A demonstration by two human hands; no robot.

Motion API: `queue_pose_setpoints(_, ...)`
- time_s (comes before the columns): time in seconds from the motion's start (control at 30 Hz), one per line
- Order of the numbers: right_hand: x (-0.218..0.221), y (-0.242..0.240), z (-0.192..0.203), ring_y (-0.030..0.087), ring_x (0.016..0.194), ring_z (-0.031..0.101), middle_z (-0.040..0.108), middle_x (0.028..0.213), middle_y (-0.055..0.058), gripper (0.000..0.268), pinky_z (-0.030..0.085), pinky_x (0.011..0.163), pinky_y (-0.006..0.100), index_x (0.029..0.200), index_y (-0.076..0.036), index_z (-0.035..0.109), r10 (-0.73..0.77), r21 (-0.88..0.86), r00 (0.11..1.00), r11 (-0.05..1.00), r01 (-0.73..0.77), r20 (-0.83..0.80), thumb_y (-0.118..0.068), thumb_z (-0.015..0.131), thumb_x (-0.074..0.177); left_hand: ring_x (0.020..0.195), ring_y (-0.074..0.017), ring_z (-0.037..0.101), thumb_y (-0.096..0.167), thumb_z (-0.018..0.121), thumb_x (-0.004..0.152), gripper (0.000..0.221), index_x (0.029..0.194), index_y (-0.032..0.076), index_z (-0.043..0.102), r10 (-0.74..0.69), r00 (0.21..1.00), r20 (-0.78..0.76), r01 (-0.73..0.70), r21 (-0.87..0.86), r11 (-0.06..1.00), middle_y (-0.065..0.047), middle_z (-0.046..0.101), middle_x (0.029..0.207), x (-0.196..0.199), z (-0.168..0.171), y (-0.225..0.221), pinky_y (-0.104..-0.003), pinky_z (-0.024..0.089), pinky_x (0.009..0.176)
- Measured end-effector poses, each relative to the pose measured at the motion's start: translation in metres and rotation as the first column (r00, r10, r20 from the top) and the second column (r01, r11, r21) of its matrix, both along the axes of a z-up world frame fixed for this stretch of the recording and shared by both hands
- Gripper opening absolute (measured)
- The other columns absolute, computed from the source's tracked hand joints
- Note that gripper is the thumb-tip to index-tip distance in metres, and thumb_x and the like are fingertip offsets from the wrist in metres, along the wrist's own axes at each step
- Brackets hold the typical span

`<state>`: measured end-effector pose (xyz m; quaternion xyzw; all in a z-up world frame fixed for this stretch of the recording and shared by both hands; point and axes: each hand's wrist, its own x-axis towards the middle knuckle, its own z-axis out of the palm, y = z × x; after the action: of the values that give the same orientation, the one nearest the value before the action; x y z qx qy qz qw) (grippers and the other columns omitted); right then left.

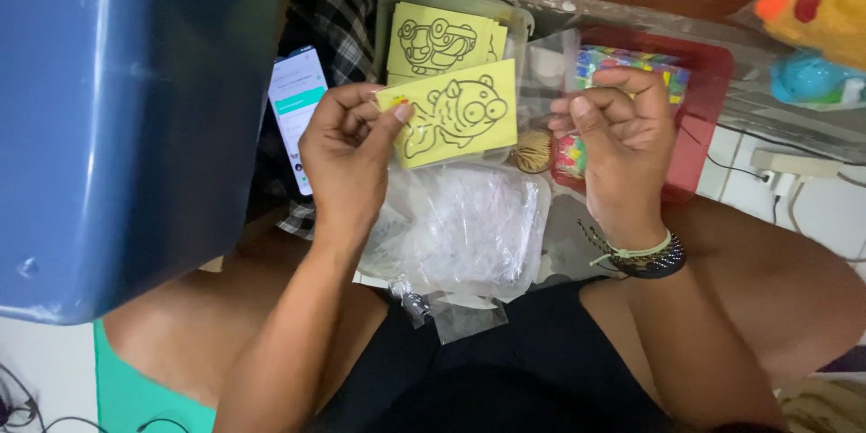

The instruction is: Packing small yellow coloring cards and colorful bands into clear plastic bags.

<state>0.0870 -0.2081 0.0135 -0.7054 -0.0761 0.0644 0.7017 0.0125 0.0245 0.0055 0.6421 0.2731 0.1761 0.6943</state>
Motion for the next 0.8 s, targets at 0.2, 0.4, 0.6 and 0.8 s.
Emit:
queue_pose_setpoints(0.2,0.0,-0.002,0.004,0.026,0.107,0.069,0.068,0.115,0.023,0.013,0.057,0.096,0.038,0.103,0.002,0.061,0.136,0.033,0.991,0.99,-0.136,-0.002,-0.009,0.066,0.102,0.068,-0.0055,0.065,0.003,0.082,0.091,0.026,0.111,0.004,0.067,0.009,1.0,0.01,-0.009,0.039,0.999,-0.009,0.075,0.083,0.0,-0.003,0.009,-0.02,0.057,0.064)
queue_pose_setpoints(0.4,-0.004,-0.004,0.007,0.025,0.123,0.06,0.06,0.127,0.022,0.031,0.05,0.107,0.039,0.09,0.001,0.064,0.309,0.201,0.945,0.938,-0.284,-0.106,-0.026,0.057,0.102,0.067,-0.0072,0.066,0.002,0.082,0.091,0.026,0.111,0.003,0.066,0.011,0.999,0.034,-0.013,0.061,0.998,-0.011,0.075,0.083,0.0,-0.003,0.013,-0.021,0.058,0.063)
queue_pose_setpoints(0.6,-0.002,-0.001,0.019,0.029,0.109,0.065,0.064,0.117,0.023,0.023,0.052,0.103,0.047,0.11,0.003,0.068,0.407,0.242,0.905,0.897,-0.37,-0.125,-0.012,0.055,0.098,0.068,-0.0074,0.067,0.002,0.081,0.091,0.026,0.113,0.003,0.066,-0.019,0.999,0.033,0.018,0.023,1.0,-0.011,0.075,0.085,-0.001,0.004,0.011,-0.021,0.057,0.063)
queue_pose_setpoints(0.8,-0.005,-0.012,0.001,0.026,0.114,0.062,0.068,0.12,0.021,0.026,0.05,0.099,0.044,0.108,0.003,0.072,0.427,0.061,0.895,0.904,-0.422,-0.128,0.007,0.053,0.091,0.07,-0.007,0.067,0.003,0.081,0.091,0.027,0.113,0.003,0.067,-0.047,0.998,0.03,0.047,-0.021,0.999,-0.01,0.075,0.086,-0.001,0.001,0.011,-0.021,0.058,0.063)
